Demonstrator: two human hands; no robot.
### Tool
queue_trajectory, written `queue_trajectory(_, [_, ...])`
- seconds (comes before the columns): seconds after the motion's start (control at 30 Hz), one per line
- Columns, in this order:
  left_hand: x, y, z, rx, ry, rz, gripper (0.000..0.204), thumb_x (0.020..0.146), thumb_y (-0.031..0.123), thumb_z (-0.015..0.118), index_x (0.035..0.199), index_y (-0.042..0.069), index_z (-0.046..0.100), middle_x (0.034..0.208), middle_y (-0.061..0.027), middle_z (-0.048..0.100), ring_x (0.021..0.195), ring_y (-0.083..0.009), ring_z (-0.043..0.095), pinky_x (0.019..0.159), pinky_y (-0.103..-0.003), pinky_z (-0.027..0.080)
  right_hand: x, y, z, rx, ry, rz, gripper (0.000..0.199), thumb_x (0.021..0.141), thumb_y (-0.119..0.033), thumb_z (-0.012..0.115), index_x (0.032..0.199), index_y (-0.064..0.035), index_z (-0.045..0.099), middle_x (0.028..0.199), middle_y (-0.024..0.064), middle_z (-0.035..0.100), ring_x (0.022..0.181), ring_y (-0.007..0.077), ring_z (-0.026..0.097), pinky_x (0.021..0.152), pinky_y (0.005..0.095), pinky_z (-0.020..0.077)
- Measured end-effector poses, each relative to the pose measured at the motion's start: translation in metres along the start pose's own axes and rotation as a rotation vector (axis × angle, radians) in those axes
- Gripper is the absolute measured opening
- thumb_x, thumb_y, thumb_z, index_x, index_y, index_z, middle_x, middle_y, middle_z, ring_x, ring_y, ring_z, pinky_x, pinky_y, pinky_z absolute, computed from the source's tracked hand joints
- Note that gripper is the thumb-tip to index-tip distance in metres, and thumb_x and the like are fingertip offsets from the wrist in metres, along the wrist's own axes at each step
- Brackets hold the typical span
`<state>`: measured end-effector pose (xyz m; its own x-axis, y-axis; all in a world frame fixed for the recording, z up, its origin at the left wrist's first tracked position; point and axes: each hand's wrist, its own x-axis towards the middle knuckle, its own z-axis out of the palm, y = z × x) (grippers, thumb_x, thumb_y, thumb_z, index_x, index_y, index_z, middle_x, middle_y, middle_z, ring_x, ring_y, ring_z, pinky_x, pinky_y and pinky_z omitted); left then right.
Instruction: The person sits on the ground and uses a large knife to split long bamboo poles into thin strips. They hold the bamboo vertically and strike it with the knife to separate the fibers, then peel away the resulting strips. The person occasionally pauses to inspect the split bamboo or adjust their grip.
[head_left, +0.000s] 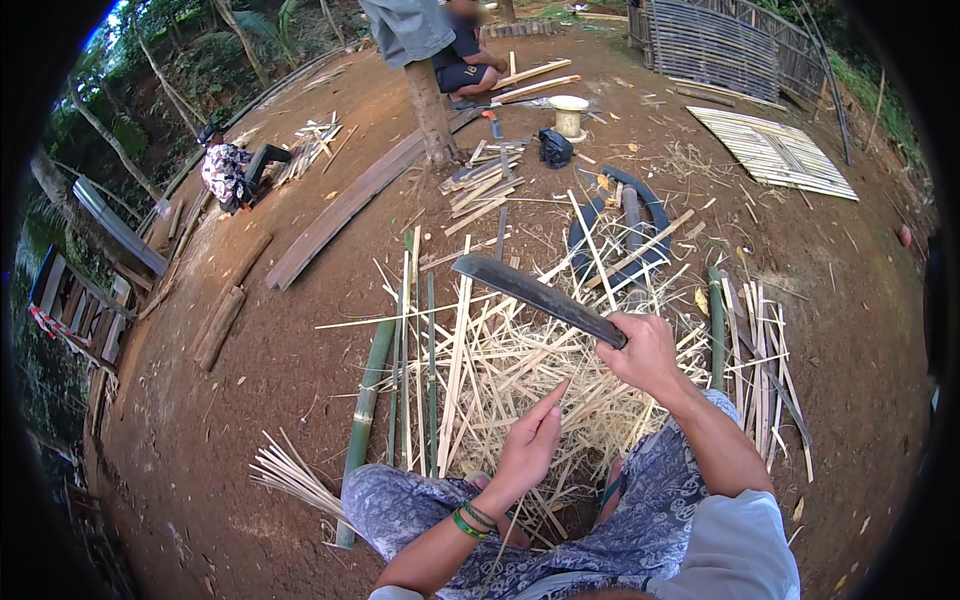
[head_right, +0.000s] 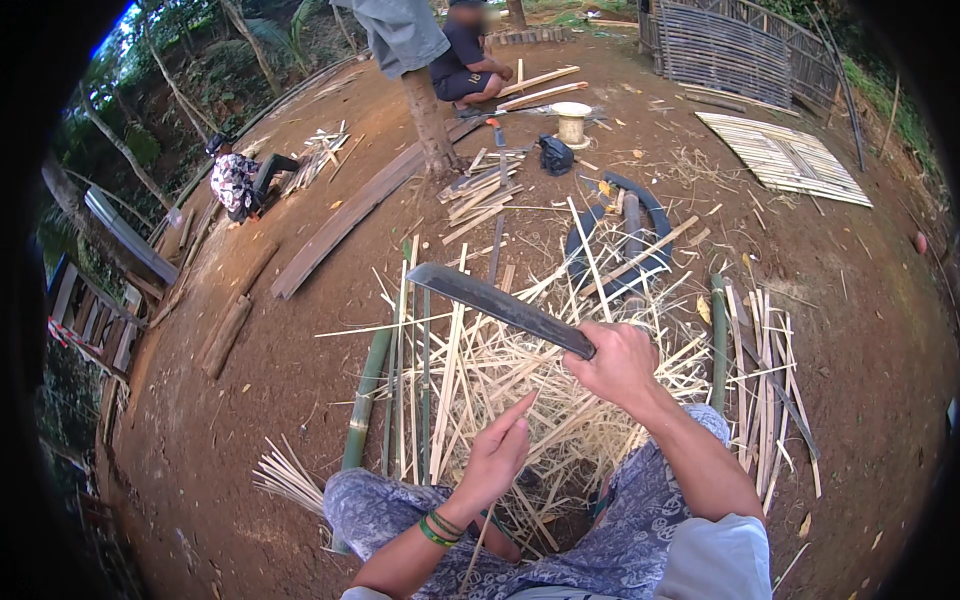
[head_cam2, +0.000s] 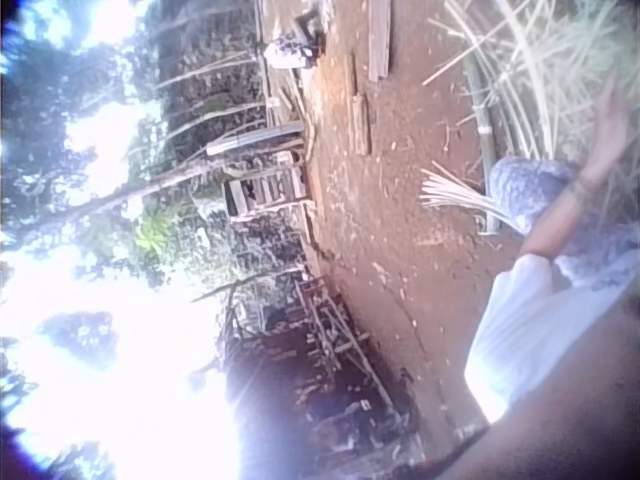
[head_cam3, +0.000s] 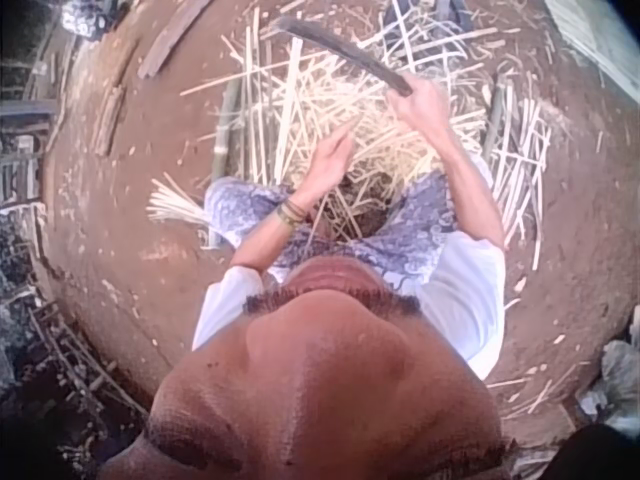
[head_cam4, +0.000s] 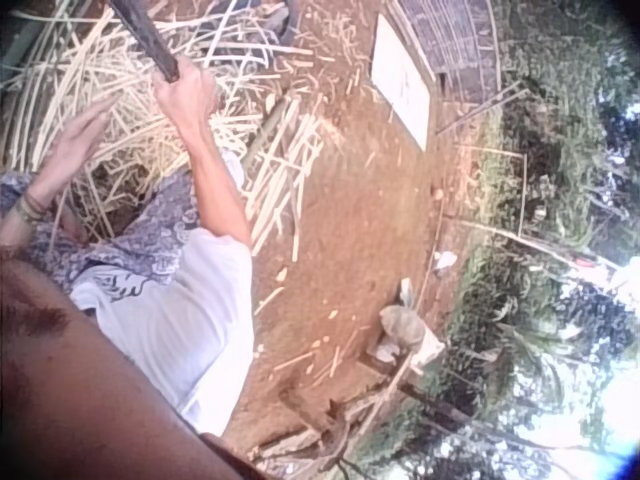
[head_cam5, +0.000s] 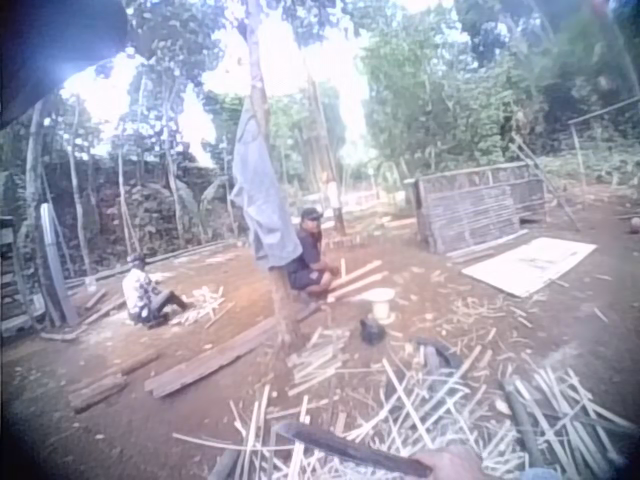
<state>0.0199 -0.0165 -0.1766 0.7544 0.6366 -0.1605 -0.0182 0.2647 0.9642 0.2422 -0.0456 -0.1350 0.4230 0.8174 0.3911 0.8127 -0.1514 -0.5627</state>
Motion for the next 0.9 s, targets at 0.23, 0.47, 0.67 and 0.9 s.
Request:
queue_trajectory(0.23, [0.0032,0.0014,0.0022,0.021,-0.025,0.025,0.045,0.108,0.012,0.040,0.151,0.003,0.037,0.065,0.0086,0.033,0.053,-0.0017,0.030,0.047,-0.020,0.029,-0.0009,-0.0042,-0.0028,-0.081,0.061,-0.029,0.012,0.068,-0.016,0.069,0.074,-0.0059,0.069,0.060,0.0139,0.062,0.054,0.0337,0.062,0.054,0.0441,0.0486])
queue_trajectory(0.47, [0.0070,0.0023,0.0046,-0.025,-0.027,-0.011,0.044,0.108,0.013,0.040,0.151,0.003,0.038,0.065,0.0080,0.032,0.054,-0.0021,0.030,0.048,-0.020,0.028,0.0010,-0.0040,-0.0023,-0.117,0.108,-0.096,0.013,0.068,-0.019,0.072,0.074,-0.0084,0.069,0.058,0.0129,0.062,0.053,0.0333,0.062,0.052,0.0442,0.0482])
queue_trajectory(0.67, [0.0066,0.0061,0.0059,-0.020,-0.030,0.000,0.045,0.108,0.013,0.040,0.151,0.003,0.037,0.064,0.0075,0.032,0.053,-0.0028,0.029,0.047,-0.020,0.029,0.0025,-0.0033,-0.0027,-0.136,0.109,-0.133,0.014,0.068,-0.020,0.072,0.074,-0.0082,0.069,0.057,0.0133,0.061,0.052,0.0344,0.062,0.051,0.0446,0.0479])
queue_trajectory(0.9, [0.0074,0.0024,0.0025,-0.053,-0.018,-0.011,0.045,0.107,0.015,0.043,0.150,0.005,0.041,0.067,0.0092,0.037,0.055,-0.0004,0.033,0.049,-0.019,0.031,0.0040,-0.0068,-0.0045,-0.185,0.062,-0.119,0.013,0.072,-0.020,0.073,0.078,-0.0082,0.070,0.064,0.0111,0.066,0.055,0.0324,0.064,0.053,0.0435,0.0497])
